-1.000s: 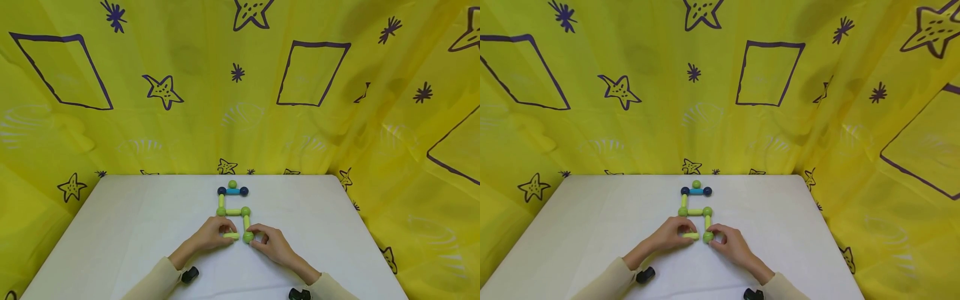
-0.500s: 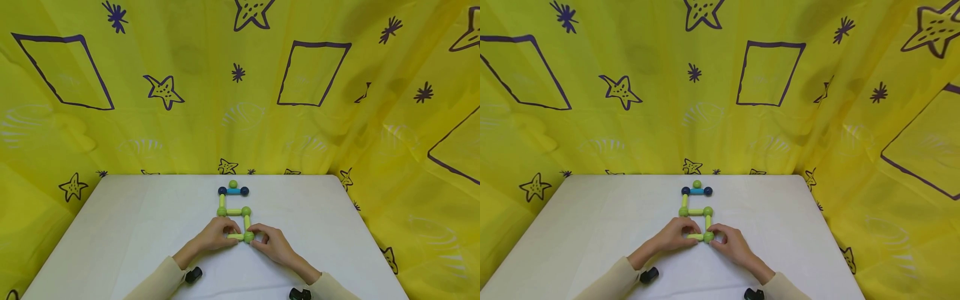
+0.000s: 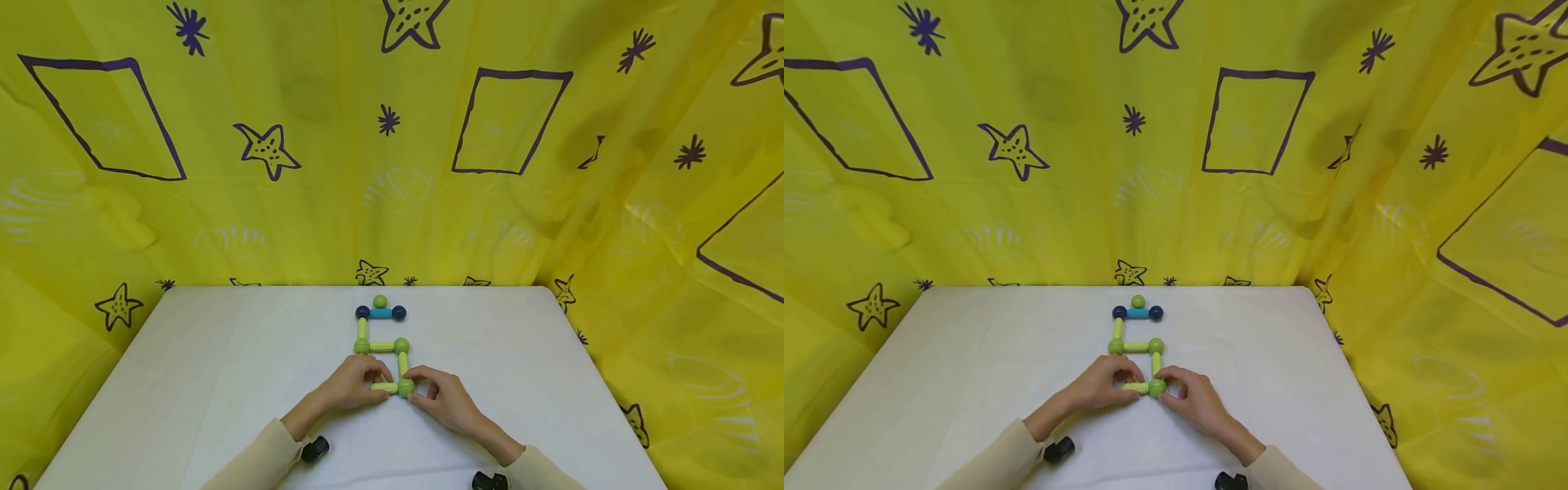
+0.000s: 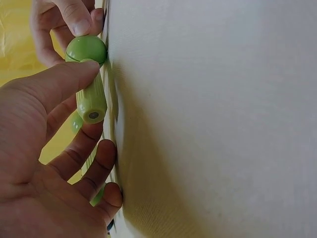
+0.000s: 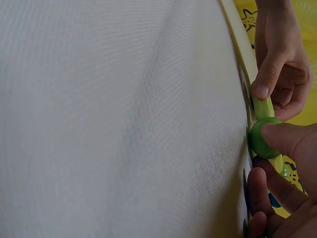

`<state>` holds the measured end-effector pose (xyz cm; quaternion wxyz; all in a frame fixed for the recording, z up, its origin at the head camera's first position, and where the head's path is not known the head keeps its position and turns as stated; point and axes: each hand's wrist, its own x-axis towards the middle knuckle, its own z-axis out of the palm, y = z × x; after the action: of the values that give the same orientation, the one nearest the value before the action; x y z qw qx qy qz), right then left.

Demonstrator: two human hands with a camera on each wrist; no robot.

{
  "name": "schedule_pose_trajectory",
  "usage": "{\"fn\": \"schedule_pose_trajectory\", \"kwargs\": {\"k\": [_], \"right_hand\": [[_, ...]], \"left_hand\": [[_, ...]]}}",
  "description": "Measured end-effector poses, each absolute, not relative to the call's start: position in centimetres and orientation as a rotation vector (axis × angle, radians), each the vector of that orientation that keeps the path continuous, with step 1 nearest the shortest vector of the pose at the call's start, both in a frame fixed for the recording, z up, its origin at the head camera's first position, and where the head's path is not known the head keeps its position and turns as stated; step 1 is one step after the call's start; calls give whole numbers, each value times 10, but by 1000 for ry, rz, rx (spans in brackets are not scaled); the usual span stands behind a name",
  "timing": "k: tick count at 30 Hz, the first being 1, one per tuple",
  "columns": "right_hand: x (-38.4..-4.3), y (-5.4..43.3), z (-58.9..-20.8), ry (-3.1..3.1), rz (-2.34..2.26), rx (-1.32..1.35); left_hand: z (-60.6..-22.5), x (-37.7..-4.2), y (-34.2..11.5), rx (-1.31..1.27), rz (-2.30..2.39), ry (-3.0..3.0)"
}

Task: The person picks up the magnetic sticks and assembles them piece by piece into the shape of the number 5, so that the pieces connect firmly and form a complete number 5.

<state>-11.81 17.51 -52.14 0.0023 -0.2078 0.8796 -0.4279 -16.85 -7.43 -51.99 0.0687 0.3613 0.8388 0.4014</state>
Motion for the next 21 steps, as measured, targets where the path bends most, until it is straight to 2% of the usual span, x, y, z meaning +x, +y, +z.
{"fn": "schedule_pose_trajectory", "kwargs": {"k": [10, 21], "right_hand": [[-117, 175, -524, 2767, -1359, -664], [-117, 175, -524, 2774, -1352, -658]], "left_hand": [[-507, -172, -81, 1132, 1214, 2542], [-476, -207, -91, 1125, 1257, 2676]]}}
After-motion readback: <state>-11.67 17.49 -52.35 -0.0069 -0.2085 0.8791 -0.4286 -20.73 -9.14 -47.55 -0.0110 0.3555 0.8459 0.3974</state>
